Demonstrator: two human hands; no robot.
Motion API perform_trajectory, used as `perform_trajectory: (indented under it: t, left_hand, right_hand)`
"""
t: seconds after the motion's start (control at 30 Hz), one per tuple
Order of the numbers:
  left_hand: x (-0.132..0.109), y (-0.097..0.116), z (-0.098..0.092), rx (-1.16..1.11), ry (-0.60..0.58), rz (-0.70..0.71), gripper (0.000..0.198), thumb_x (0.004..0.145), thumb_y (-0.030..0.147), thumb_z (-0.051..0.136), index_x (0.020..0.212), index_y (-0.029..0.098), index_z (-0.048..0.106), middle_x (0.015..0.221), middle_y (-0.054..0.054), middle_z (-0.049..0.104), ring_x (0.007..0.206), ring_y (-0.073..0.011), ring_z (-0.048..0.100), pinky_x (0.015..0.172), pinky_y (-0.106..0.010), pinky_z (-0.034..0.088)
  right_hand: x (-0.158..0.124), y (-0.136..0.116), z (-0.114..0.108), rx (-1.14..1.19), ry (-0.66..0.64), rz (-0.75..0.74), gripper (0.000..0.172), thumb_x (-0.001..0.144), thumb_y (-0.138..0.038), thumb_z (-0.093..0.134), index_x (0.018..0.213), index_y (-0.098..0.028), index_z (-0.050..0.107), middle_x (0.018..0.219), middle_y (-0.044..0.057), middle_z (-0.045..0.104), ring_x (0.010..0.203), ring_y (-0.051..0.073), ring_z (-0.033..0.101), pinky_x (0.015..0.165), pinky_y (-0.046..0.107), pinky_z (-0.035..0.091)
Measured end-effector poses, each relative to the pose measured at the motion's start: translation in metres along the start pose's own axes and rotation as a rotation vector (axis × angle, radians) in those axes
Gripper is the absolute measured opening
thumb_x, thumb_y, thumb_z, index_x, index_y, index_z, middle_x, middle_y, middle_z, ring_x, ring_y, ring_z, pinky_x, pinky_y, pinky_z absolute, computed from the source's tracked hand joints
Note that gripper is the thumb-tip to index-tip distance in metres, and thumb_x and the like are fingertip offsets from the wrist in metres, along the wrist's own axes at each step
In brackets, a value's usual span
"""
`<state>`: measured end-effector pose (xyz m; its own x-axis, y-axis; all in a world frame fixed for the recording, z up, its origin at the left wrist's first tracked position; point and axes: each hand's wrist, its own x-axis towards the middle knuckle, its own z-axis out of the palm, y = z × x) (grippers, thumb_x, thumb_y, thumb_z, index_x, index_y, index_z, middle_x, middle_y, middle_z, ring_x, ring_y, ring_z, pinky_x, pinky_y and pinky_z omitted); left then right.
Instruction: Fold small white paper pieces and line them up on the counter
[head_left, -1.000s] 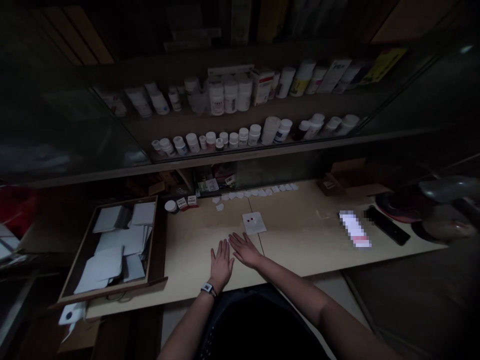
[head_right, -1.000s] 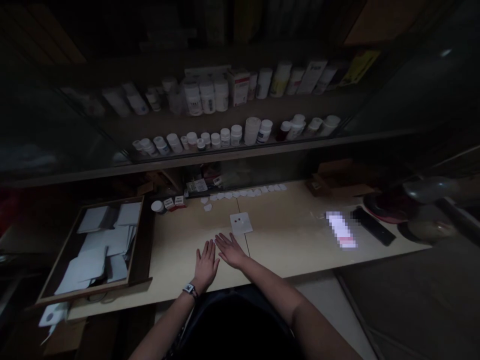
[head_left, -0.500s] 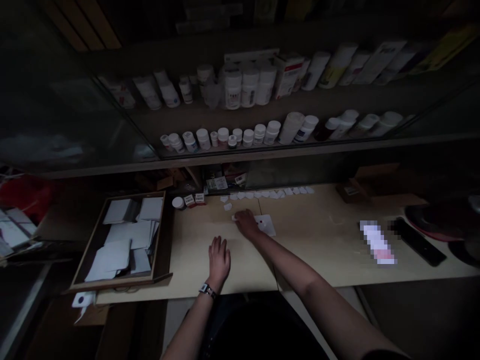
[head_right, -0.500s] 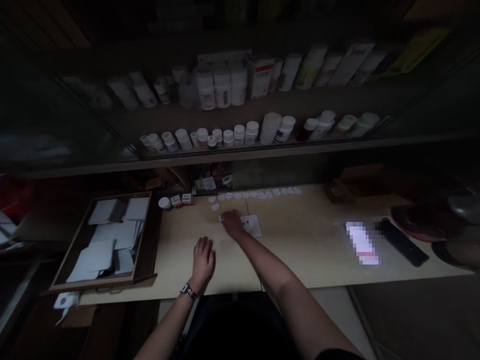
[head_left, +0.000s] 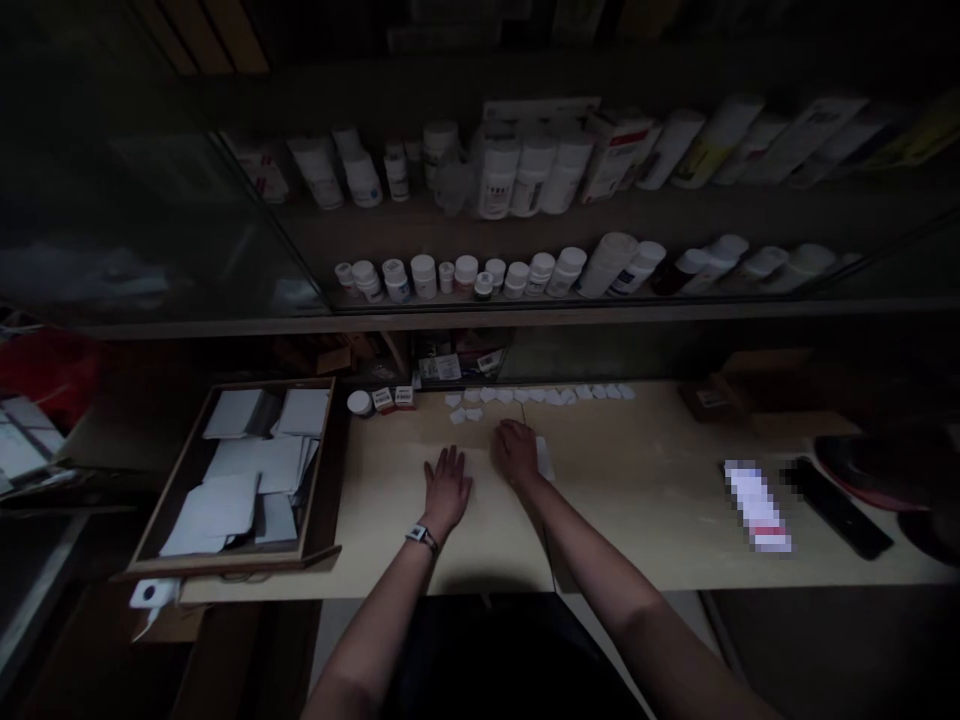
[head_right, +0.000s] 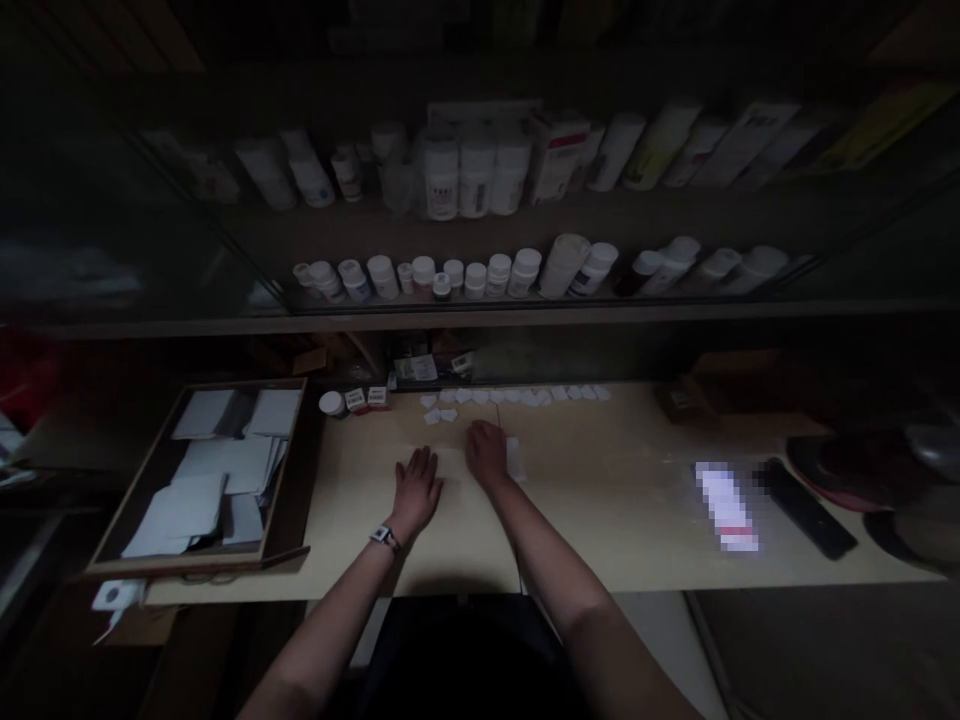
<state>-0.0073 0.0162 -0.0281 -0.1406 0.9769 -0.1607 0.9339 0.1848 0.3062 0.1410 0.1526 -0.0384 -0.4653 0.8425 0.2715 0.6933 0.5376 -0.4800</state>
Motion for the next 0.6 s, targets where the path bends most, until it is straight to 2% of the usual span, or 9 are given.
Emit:
perform_trajectory:
  t: [0.13, 0.3, 0.43, 0.53, 0.6]
  left_hand:
    - [0.041, 0.007, -0.004, 0.042, -0.007, -0.012, 0.050, 0.093, 0.033, 0.034, 0.141, 0.018, 0.034, 0.150, -0.012, 0.027, 0.138, -0.0291, 0.021, 0.106, -0.065, 0.013]
    - [0.062, 0.008, -0.008, 0.057, 0.040, -0.004, 0.050, 0.093, 0.032, 0.033, 0.140, 0.014, 0.036, 0.148, -0.017, 0.031, 0.137, -0.0315, 0.023, 0.105, -0.067, 0.009]
    - [0.054, 0.016, -0.014, 0.014, 0.077, 0.033, 0.044, 0.090, 0.023, 0.036, 0.132, 0.013, 0.045, 0.142, -0.017, 0.041, 0.133, -0.0308, 0.030, 0.106, -0.063, 0.016]
    - [0.030, 0.032, -0.011, -0.091, 0.091, 0.085, 0.036, 0.086, 0.014, 0.039, 0.116, 0.014, 0.059, 0.129, -0.014, 0.053, 0.122, -0.0265, 0.043, 0.105, -0.050, 0.029]
    - [0.011, 0.046, -0.004, -0.167, 0.092, 0.133, 0.035, 0.085, 0.013, 0.040, 0.112, 0.014, 0.061, 0.124, -0.013, 0.056, 0.117, -0.0246, 0.047, 0.103, -0.045, 0.034]
  right_hand:
    - [-0.047, 0.013, -0.014, -0.014, -0.048, 0.013, 0.026, 0.087, -0.018, 0.043, 0.095, -0.016, 0.067, 0.105, 0.011, 0.064, 0.099, 0.022, 0.054, 0.087, 0.036, 0.038]
    - [-0.087, 0.024, -0.027, -0.034, -0.141, 0.075, 0.027, 0.086, -0.017, 0.042, 0.097, -0.018, 0.067, 0.109, 0.011, 0.063, 0.106, 0.024, 0.052, 0.092, 0.039, 0.037]
    - [-0.100, 0.036, -0.038, -0.006, -0.119, 0.146, 0.028, 0.086, -0.018, 0.042, 0.097, -0.018, 0.067, 0.108, 0.011, 0.064, 0.104, 0.025, 0.054, 0.091, 0.040, 0.039]
    - [-0.097, 0.047, -0.046, -0.011, -0.046, 0.271, 0.032, 0.085, -0.017, 0.040, 0.103, -0.016, 0.066, 0.111, 0.012, 0.062, 0.105, 0.025, 0.054, 0.091, 0.039, 0.041]
    - [-0.091, 0.049, -0.050, -0.037, -0.040, 0.312, 0.035, 0.084, -0.016, 0.040, 0.110, -0.015, 0.063, 0.117, 0.013, 0.060, 0.109, 0.025, 0.052, 0.093, 0.038, 0.040]
